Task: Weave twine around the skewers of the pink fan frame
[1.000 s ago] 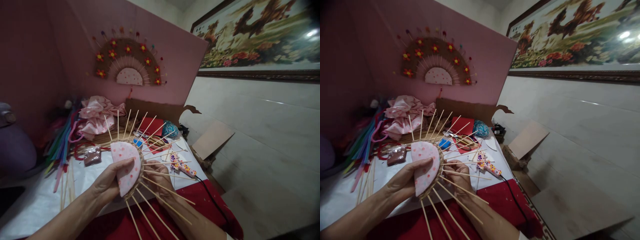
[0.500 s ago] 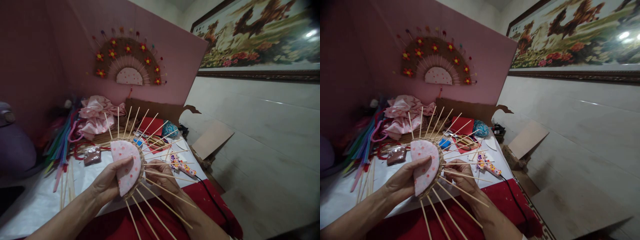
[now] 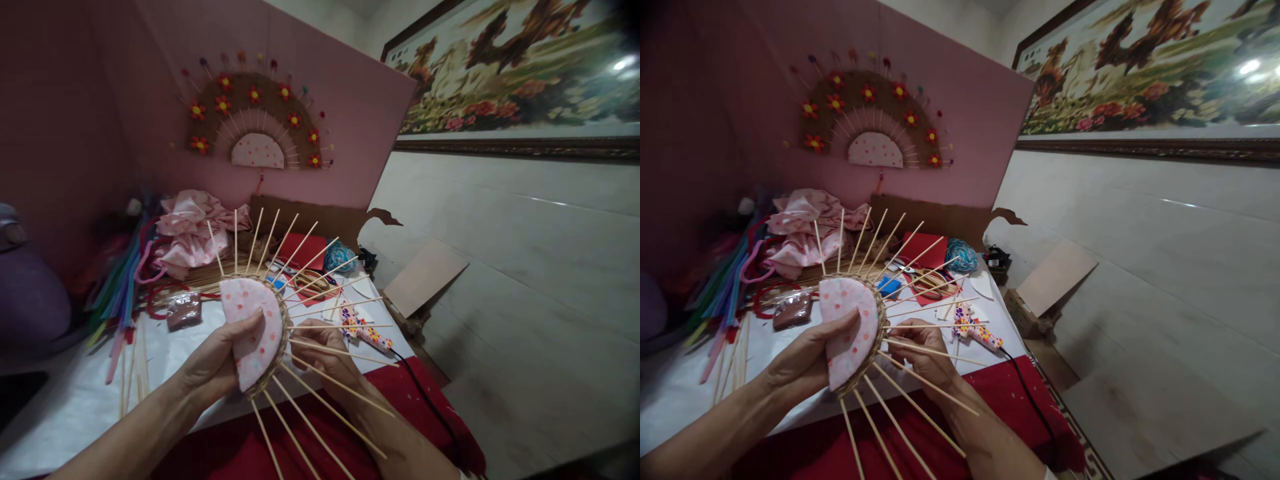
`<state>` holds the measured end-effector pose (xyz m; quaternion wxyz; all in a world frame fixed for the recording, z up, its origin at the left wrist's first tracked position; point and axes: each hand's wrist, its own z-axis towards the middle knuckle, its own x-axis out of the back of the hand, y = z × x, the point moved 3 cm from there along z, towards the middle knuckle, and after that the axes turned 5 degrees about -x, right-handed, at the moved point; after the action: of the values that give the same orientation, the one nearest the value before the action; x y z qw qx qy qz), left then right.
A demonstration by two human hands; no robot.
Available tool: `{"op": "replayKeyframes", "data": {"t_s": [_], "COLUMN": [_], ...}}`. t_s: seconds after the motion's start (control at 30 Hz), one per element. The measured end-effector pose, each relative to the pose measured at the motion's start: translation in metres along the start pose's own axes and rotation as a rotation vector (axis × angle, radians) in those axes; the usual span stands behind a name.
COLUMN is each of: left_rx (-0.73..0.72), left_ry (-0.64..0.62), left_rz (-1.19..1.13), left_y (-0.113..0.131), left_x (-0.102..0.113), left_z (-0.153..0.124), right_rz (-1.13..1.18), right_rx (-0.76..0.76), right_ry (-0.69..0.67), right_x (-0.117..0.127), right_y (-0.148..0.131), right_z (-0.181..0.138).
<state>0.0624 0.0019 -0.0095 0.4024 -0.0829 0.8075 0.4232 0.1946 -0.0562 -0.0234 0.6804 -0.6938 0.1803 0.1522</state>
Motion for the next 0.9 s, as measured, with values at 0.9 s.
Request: {"op": "replayKeyframes", "data": {"t_s": [0.9], "left_rx": [-0.059], "left_ry": [0.015], "left_rz": [-0.036], "left_y": [0.007], "left_x": [0.007], "left_z": [0.006], "right_rz": [0.15], "right_rx": [-0.17], "right_ry": [-0.064], "right_x": [0.008], "right_y": [0.01], "right_z": [0.0]}}
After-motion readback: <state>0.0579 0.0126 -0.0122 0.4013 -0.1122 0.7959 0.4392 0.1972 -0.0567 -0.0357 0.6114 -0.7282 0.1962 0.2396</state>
